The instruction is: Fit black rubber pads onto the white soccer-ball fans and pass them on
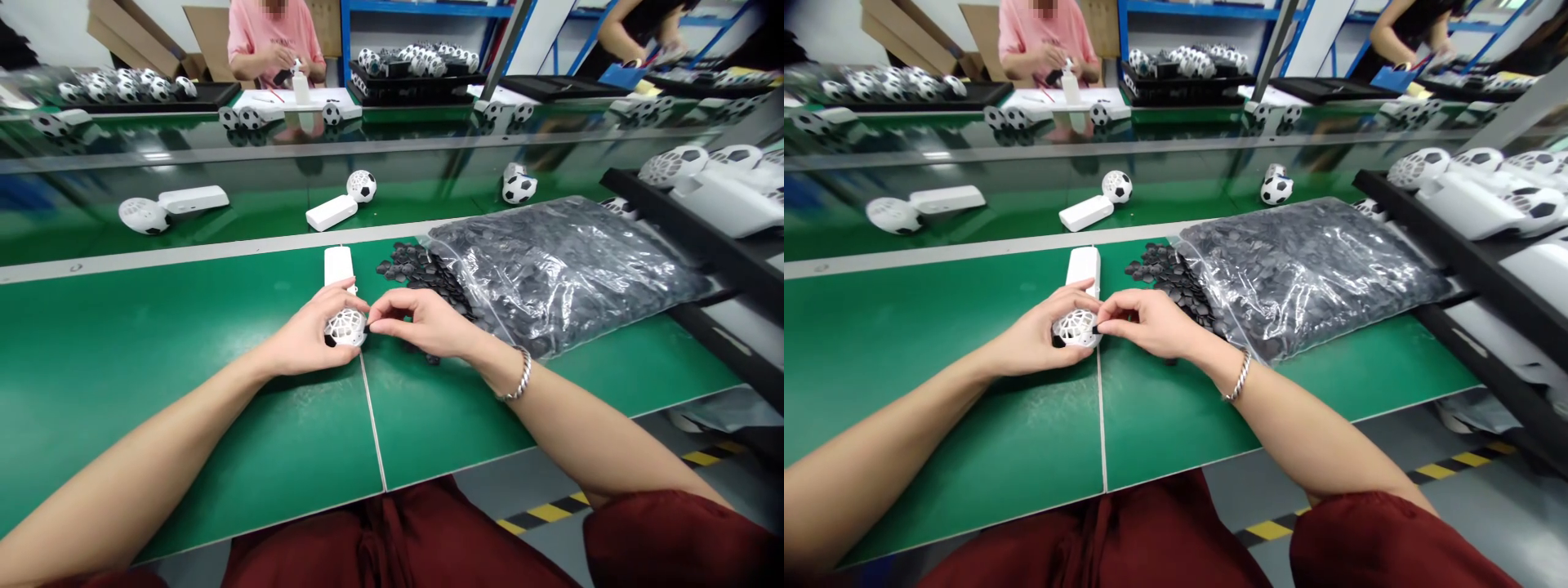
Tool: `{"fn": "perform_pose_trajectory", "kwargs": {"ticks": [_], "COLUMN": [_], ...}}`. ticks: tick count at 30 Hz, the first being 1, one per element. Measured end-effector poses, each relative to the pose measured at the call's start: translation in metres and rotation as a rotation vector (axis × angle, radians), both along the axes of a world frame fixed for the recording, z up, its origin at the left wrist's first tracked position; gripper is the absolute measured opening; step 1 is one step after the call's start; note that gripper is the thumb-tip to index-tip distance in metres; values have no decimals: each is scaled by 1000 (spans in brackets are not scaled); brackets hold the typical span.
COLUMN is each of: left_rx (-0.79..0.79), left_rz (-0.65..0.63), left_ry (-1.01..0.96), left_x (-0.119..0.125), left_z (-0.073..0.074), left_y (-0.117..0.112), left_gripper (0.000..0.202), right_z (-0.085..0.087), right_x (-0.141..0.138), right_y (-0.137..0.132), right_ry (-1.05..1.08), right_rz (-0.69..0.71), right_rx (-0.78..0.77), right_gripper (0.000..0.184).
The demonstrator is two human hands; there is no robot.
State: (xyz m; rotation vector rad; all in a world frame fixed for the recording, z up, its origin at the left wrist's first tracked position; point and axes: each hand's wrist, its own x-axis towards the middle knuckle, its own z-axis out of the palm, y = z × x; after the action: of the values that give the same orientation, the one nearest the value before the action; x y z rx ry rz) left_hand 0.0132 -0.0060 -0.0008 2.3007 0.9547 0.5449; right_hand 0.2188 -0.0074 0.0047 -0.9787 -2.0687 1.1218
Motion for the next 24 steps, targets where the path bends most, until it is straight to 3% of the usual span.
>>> {"fn": "perform_pose_trajectory", "kwargs": {"ticks": [5,10,24], "left_rx": [-12,-24,-34], "left_rz": [9,40,43], "left_ry": [19,28,4], "left_x": [1,1,4], "left_z": [2,3,1], "left_y": [-1,-2,-1], "left_gripper": [41,43,40], "right_z": [-7,-10,-11], "right_x": [-8,-11,-17], "right_y": [-3,-5,-1], "right_ry": [30,56,54], "right_rz": [42,8,-55], "right_rx": [-59,-5,-83], "right_gripper": [7,7,11]}}
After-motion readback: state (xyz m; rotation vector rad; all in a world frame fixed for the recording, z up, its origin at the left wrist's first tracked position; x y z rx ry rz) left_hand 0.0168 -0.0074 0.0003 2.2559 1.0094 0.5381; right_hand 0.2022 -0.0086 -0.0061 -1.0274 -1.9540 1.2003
